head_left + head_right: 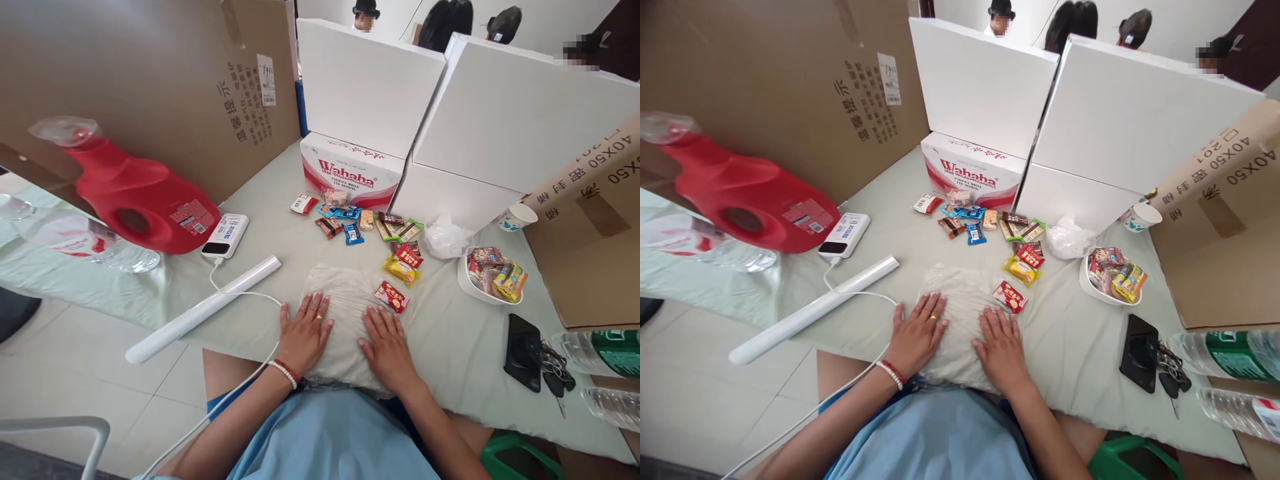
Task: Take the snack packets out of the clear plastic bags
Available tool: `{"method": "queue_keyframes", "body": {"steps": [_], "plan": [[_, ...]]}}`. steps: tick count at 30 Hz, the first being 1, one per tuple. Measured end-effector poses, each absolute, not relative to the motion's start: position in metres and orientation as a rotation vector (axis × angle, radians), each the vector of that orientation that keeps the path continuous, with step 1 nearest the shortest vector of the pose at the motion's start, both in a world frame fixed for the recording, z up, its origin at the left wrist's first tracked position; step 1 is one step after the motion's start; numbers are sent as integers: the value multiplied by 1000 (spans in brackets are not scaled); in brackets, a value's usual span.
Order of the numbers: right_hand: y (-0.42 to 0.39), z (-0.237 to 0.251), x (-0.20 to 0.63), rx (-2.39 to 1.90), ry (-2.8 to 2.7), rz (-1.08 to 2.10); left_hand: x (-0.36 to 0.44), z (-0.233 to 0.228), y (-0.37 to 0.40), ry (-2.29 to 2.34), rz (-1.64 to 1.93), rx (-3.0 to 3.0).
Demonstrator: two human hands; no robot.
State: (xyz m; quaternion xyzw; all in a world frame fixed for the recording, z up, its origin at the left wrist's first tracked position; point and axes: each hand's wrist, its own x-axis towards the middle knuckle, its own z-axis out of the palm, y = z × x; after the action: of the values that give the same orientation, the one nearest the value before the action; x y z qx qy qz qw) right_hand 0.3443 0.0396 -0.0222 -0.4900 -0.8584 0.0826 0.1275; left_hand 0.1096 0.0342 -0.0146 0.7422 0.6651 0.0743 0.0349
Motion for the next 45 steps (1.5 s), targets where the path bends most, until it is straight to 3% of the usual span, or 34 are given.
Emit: {"method": "queue_keyframes", "body": {"steps": [5,11,18,24,28,39,45], "plan": [[41,-35,401,-1619,-2409,120,83,-23,28,1999,310,2372],[80,7,410,-1611,-2205,111,82,-27,26,1981,405,2330],[219,53,318,-1562,-2347,53,79,-26,26,1950,464,2294],[339,52,236,-1559,-2625,-179,79,-27,24,1947,519,2273],[386,42,210,-1713,-2834,-87,78,-26,24,1949,533,2270],[382,47,216,-1757,-2772,-80,77,-23,23,1926,553,2261],[365,61,259,-1686,-2351,15,76,-22,23,1909,548,2262]]}}
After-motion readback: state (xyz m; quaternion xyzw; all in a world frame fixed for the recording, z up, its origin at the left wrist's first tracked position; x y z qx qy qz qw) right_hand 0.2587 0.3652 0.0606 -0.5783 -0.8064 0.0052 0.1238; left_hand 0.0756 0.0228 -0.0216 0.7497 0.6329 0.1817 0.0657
